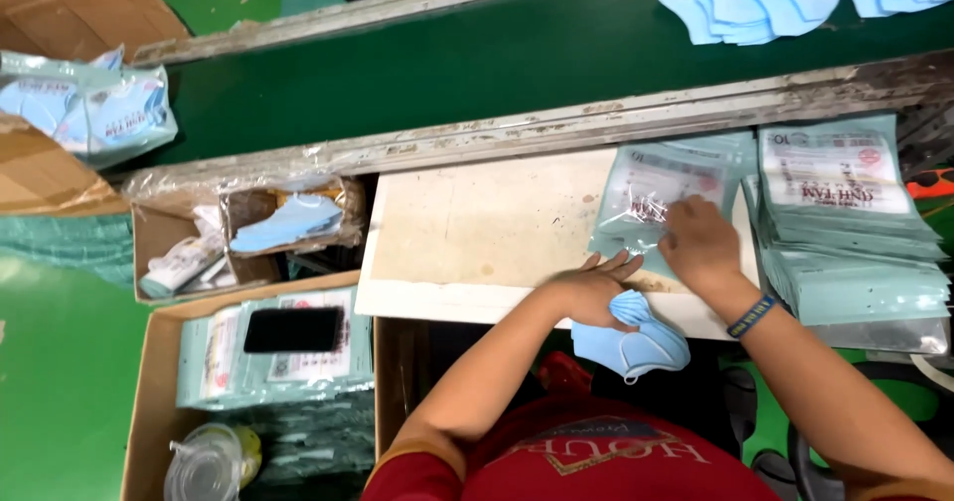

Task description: Packing surgical masks into plastic bags at a production facility.

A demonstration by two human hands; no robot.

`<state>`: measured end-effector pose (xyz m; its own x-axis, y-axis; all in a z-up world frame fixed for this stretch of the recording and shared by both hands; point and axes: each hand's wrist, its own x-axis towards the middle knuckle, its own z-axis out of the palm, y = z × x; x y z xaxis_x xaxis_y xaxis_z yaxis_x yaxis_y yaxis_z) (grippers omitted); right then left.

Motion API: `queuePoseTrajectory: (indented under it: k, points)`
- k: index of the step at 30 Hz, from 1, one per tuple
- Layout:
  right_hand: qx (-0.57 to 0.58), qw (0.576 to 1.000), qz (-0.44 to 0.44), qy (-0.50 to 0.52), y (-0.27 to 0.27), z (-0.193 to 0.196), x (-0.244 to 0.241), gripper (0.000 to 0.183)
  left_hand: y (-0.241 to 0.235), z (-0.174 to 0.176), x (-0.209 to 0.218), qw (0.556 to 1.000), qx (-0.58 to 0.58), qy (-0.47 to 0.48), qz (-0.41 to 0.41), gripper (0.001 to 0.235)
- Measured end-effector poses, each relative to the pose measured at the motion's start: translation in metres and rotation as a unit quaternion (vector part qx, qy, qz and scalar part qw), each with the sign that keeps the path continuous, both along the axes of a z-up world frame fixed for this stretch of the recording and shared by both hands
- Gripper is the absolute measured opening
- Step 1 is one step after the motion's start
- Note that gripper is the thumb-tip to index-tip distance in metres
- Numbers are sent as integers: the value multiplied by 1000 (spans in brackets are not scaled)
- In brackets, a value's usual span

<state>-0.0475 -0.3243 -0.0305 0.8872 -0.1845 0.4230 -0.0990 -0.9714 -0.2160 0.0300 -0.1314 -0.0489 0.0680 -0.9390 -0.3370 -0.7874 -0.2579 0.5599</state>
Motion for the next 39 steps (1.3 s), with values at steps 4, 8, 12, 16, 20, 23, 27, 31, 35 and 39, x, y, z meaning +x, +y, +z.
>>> queuePoseTrajectory:
  k: [4,8,12,16,20,23,27,31,35,39]
  points:
    - [-18,998,55,5,10,-8,12,34,2,-3,0,1000,-23,19,8,58]
    - [72,992,103,16,15,-4,14,23,23,3,-7,993,-89,53,56,48]
    - [155,978,104,95,31,37,9,23,62,12,19,950,-204,204,119,43]
    - [297,925,81,224,44,84,-7,27,97,29,29,857,-244,390,234,40]
    - [281,938,104,173,65,74,-8,35,92,56,20,891,-240,198,330,36]
    - [162,975,94,121,106,62,-17,49,70,25,5,823,-267,226,447,28]
    - [125,986,60,97,123,62,-28,66,80,27,-14,726,-338,469,373,29]
    - [162,978,129,-1,141,41,-44,66,66,-2,-25,751,-326,304,487,23]
    - [243,952,181,-35,133,21,-55,60,58,15,-47,491,-321,692,421,40]
    - [244,883,400,37,143,94,-86,42,71,-102,-60,663,-254,647,276,35]
